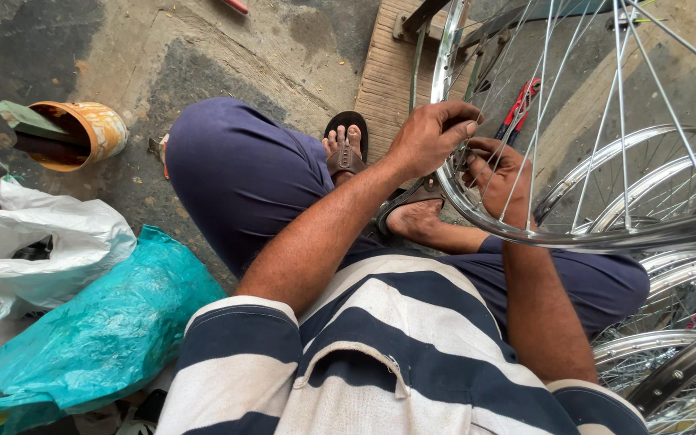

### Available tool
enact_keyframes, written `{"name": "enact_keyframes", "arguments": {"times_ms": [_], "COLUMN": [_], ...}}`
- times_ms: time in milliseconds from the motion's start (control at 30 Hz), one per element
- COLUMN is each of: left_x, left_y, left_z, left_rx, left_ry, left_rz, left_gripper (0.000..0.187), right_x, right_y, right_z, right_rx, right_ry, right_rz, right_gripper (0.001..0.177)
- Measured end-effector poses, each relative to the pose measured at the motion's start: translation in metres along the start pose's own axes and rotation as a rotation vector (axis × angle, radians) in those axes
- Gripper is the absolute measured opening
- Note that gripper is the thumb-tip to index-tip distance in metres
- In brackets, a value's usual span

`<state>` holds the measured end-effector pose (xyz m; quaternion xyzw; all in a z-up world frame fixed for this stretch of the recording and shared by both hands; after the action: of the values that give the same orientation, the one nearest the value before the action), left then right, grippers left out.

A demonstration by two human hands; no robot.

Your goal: The person sits on the floor and uses a spoke wrench to tighten the nipples on a bicycle wheel rim. The wheel is mounted on a stand, and the person rotates it to access different spokes while adjusting them.

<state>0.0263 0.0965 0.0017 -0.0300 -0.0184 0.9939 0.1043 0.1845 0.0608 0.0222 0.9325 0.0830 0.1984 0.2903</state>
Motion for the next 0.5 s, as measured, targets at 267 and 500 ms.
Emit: {"name": "enact_keyframes", "arguments": {"times_ms": [267, 500], "left_x": [-0.001, -0.004], "left_y": [0.001, 0.010], "left_z": [-0.001, 0.009], "left_rx": [0.016, 0.009], "left_ry": [0.003, -0.094], "left_rz": [-0.024, -0.178], "left_gripper": [0.030, 0.041], "right_x": [-0.004, -0.005], "right_y": [0.013, 0.019], "right_z": [-0.023, -0.015], "right_rx": [-0.066, -0.075], "right_ry": [0.044, -0.197], "right_rz": [-0.102, -0.107], "right_gripper": [0.034, 0.033]}}
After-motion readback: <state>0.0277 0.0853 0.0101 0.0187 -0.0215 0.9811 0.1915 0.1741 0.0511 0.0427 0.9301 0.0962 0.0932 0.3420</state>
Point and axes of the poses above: each hand's wrist, its own y-axis away from the middle knuckle, its own x-axis out of the back of the hand, z = x × y, the point moved 10 cm from there along -y, towards the middle knuckle, and after that the axes turned 15 degrees about -x, right-handed, at the moved point
